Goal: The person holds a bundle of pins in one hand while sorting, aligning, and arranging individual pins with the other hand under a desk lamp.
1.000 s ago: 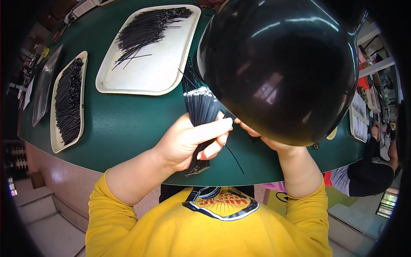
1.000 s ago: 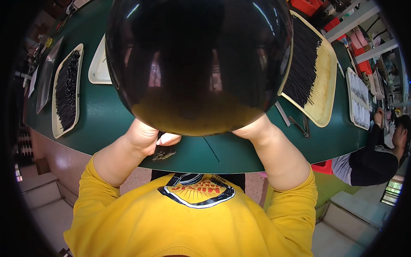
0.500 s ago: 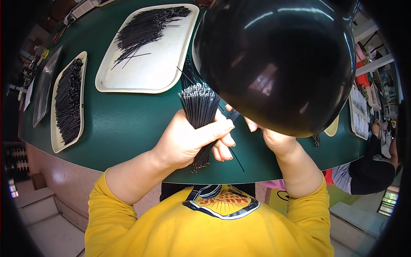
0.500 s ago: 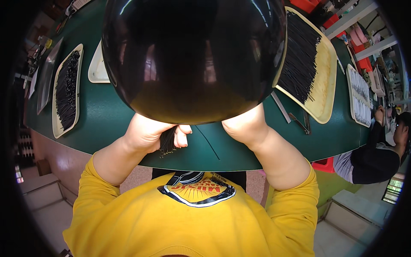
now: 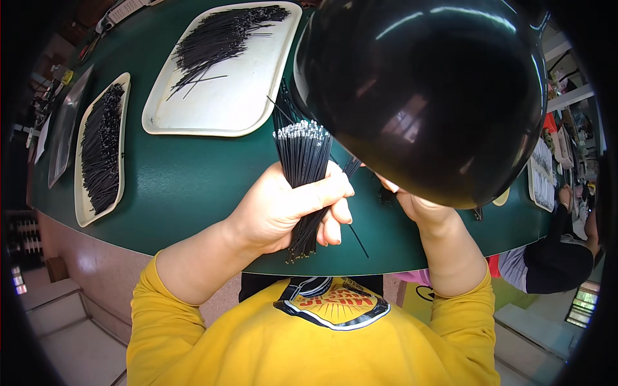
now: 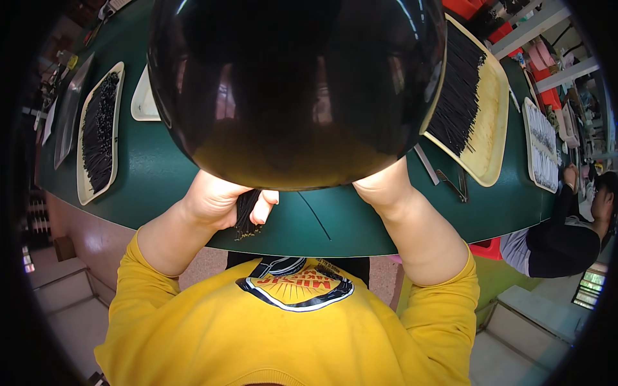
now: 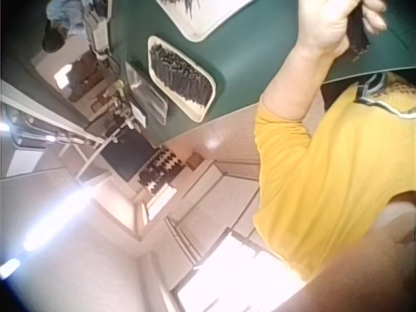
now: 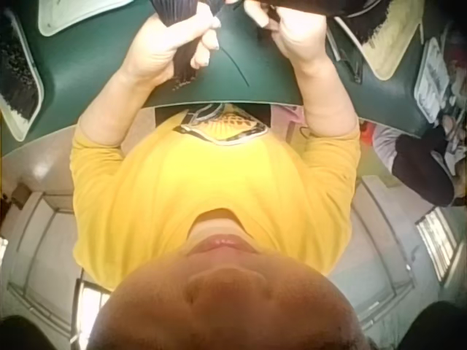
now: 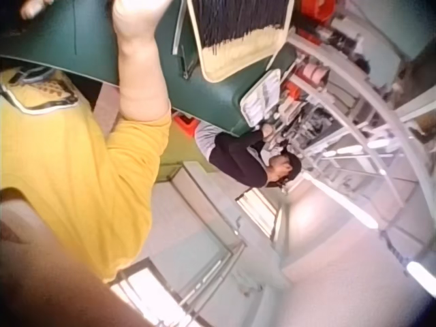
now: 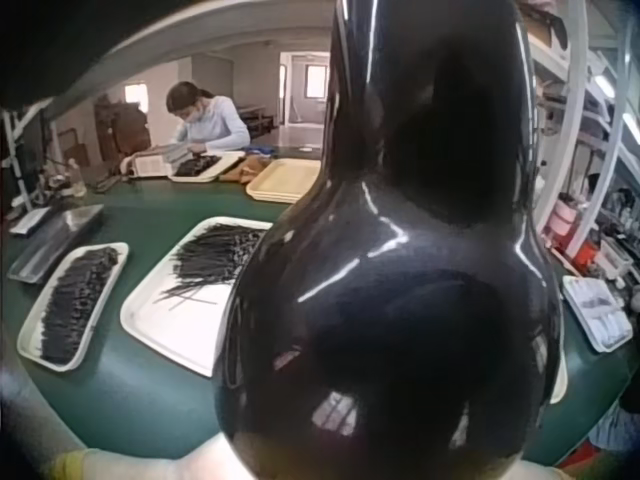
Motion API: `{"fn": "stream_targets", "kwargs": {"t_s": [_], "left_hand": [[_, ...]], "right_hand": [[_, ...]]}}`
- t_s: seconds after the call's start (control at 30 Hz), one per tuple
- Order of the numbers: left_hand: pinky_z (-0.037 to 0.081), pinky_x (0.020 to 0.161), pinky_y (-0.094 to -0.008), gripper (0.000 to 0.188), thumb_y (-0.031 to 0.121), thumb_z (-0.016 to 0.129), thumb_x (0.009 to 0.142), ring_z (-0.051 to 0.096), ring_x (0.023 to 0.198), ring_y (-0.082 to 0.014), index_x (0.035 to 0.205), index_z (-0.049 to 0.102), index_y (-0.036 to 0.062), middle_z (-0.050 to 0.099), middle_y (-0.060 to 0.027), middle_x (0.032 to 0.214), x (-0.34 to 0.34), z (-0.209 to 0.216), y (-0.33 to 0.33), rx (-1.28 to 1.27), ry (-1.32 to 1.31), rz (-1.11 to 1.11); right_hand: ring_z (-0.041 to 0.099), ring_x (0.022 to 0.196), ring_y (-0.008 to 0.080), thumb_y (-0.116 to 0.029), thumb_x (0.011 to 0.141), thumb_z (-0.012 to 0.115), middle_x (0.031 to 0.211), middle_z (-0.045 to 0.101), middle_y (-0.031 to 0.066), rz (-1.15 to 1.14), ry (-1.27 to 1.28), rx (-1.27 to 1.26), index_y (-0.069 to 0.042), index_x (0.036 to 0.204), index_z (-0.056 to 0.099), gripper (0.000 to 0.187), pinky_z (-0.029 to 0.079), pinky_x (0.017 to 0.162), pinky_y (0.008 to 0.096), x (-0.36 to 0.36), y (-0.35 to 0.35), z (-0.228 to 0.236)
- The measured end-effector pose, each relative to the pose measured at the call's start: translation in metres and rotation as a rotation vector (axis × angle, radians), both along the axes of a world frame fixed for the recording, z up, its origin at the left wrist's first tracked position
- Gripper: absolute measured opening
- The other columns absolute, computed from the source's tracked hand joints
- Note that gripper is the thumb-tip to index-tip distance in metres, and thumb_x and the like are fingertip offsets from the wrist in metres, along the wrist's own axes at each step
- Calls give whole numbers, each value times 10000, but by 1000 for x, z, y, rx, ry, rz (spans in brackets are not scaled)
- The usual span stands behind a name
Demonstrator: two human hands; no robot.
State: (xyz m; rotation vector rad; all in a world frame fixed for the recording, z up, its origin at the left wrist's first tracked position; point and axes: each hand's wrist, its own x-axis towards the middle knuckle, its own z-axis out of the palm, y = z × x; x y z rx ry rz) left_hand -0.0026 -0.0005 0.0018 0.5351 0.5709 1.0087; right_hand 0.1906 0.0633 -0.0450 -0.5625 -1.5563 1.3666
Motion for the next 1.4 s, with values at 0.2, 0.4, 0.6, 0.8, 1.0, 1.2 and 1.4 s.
{"fn": "stream_targets", "kwargs": {"t_s": [0.2,0.4,0.6,0.8,1.0,1.2,1.4], "left_hand": [[480,467,-227,99,97,509,812,561,489,-136,812,515,-2,560,-97,641,-3,-4,2,25,-36,-70],[485,474,-225,125,106,513,814,569,507,-135,868,483,-3,559,-91,646,3,-1,-2,-21,26,-17],[472,463,-221,91,65,528,795,569,499,-133,747,511,-10,555,-85,619,3,-1,-1,37,138,56],[472,470,-217,89,59,523,797,570,503,-135,745,514,-13,555,-82,625,4,3,-1,13,137,89],[498,555,-232,104,74,501,812,599,604,-177,788,519,-25,569,-106,701,12,7,-1,3,63,87],[491,550,-209,198,120,473,831,606,622,-182,907,529,-54,592,-150,756,6,1,-2,97,179,-11],[361,378,-150,169,114,465,835,503,425,-79,904,521,-30,598,-116,704,8,0,-3,148,194,-80]], "right_hand": [[388,504,63,-220,789,545,758,527,59,124,-30,-135,30,951,531,298,303,471,160,-11,-3,17],[538,731,135,-101,754,584,805,550,74,217,-179,-49,25,933,546,222,433,645,220,-12,-4,22],[430,571,89,-123,799,506,721,508,47,-1,-144,44,19,921,529,189,350,515,196,-4,-2,7],[331,476,54,-185,813,485,628,465,8,84,131,-213,44,925,515,257,255,433,179,-8,-4,15],[335,471,32,-201,829,464,643,468,14,244,-161,-334,41,994,485,294,263,431,154,-14,-10,10],[355,503,64,-187,833,466,616,429,3,132,211,-483,-25,908,492,181,299,457,172,-12,-7,11],[559,677,136,3,689,625,768,586,68,246,-144,-224,16,824,574,145,456,607,223,-18,-10,30]]}}
